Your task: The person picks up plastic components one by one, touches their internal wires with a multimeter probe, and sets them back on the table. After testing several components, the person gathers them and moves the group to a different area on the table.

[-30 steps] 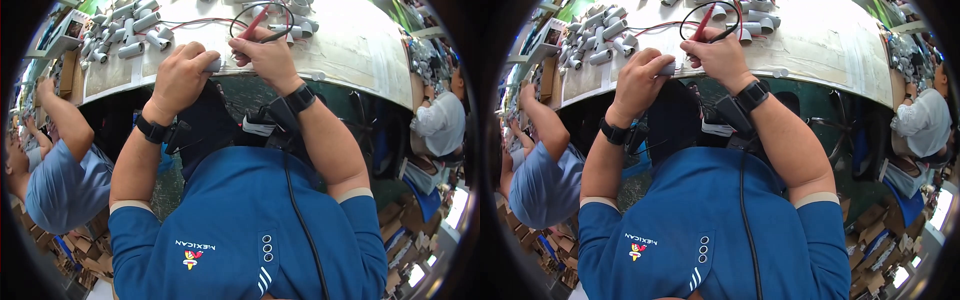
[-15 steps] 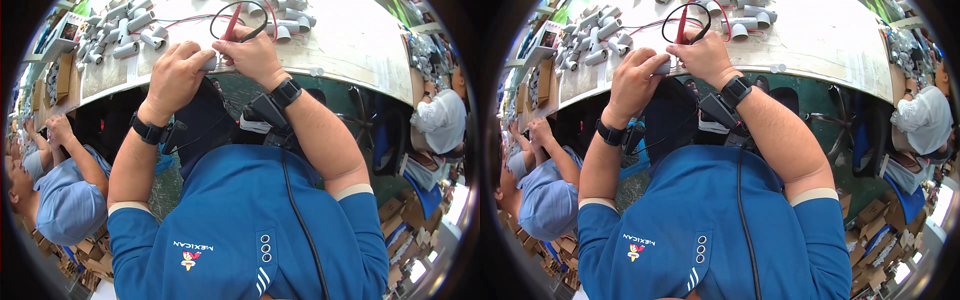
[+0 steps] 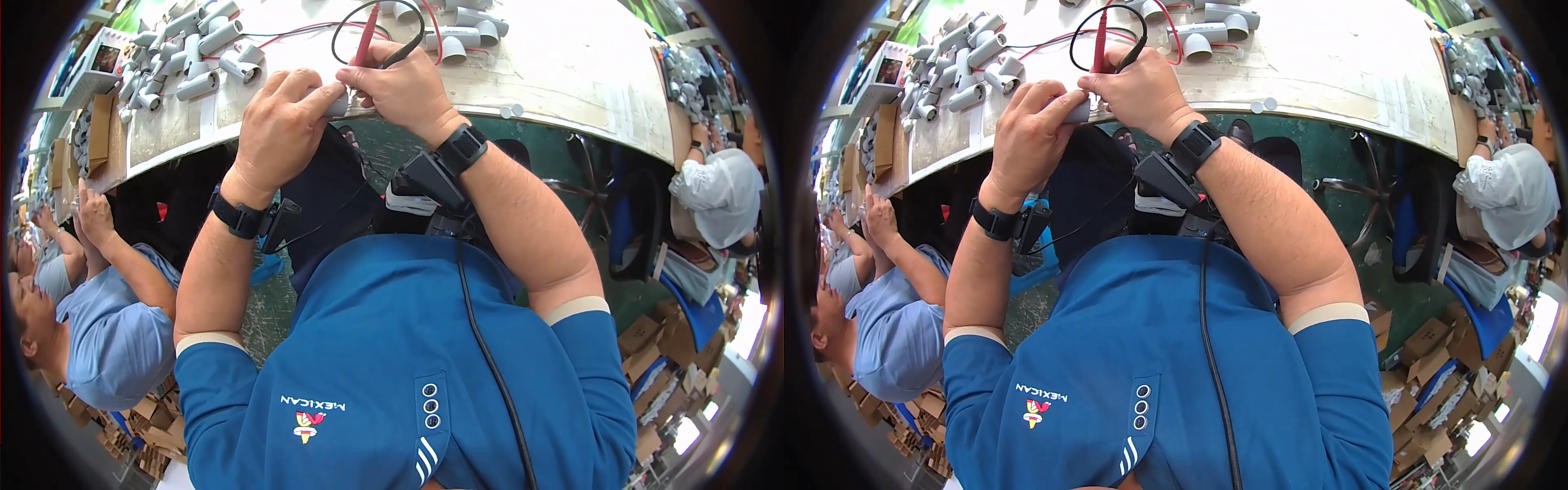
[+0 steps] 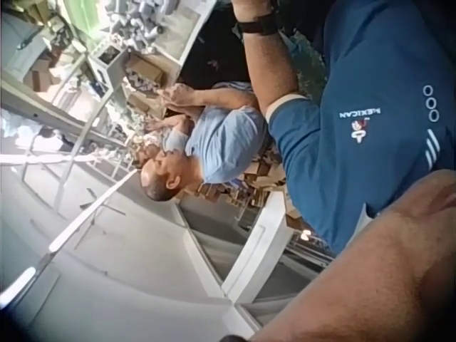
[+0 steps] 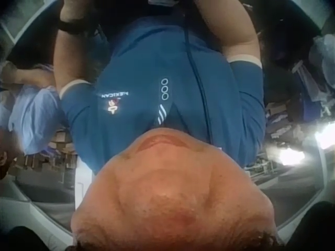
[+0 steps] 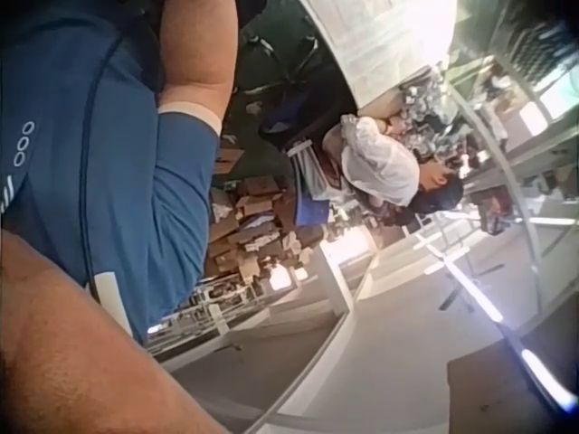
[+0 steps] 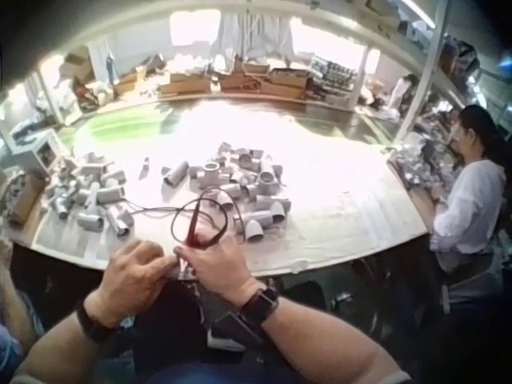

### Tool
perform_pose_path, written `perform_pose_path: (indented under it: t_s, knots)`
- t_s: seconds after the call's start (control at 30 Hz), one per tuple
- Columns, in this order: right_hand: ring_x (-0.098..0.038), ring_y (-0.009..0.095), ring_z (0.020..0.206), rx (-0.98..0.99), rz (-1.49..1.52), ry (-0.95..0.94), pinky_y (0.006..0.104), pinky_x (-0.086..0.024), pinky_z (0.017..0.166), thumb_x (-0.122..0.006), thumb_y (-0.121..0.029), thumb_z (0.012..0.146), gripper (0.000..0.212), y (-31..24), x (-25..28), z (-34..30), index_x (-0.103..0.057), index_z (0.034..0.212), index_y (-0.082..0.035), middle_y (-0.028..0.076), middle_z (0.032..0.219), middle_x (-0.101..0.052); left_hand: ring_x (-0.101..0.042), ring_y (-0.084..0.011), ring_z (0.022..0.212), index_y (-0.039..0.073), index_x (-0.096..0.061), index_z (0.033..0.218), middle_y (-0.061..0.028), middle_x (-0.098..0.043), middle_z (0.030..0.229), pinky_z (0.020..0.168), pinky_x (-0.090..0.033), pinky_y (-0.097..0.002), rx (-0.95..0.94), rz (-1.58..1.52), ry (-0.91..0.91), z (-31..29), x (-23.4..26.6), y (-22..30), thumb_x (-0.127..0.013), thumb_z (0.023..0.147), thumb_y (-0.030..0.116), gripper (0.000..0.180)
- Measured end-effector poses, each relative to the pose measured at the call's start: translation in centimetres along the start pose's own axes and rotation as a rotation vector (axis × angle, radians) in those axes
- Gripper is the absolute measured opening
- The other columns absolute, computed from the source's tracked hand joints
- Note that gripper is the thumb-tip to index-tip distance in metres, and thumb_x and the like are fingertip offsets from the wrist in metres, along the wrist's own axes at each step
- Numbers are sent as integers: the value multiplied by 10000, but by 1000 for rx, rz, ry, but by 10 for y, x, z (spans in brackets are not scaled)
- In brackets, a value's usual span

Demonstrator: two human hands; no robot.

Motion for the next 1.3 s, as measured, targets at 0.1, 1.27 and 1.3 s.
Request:
perform_pose_path:
  t_s: [0.1, 1.27, 1.3]
  knots:
    - [-649, 65, 604, 4, -5, 1, 228, -531, 534, -797, -201, 962, 229, 0, 2, -2, -737, 961, 20, 21, 754, -697, -647, -264, 993, 147, -748, 1168, -31, -645, 1031, 853, -565, -402, -10, 18, 18, 1, 1, 2, -746, 806, 34, 379]
    - [-670, 193, 663, 169, -36, 123, 360, -533, 640, -781, -149, 895, 151, -15, 5, -11, -742, 904, -4, 121, 731, -713, -631, -310, 977, 92, -744, 1162, -79, -652, 1039, 883, -534, -440, 59, -17, 96, -14, 5, 10, -747, 764, 12, 406]
    - [-664, 201, 664, 188, 56, 140, 368, -534, 650, -768, -122, 892, 125, -15, 2, -11, -740, 898, 0, 132, 733, -710, -629, -319, 974, 79, -739, 1151, -88, -646, 1034, 880, -529, -445, 57, -27, 98, -15, 6, 10, -733, 768, 4, 390]
Point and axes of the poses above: each hand's wrist, its own z-axis towards the middle knuckle, its own x-axis out of the back of the hand, y = z × x, the point moved 8 cm from there along z, towards the middle knuckle
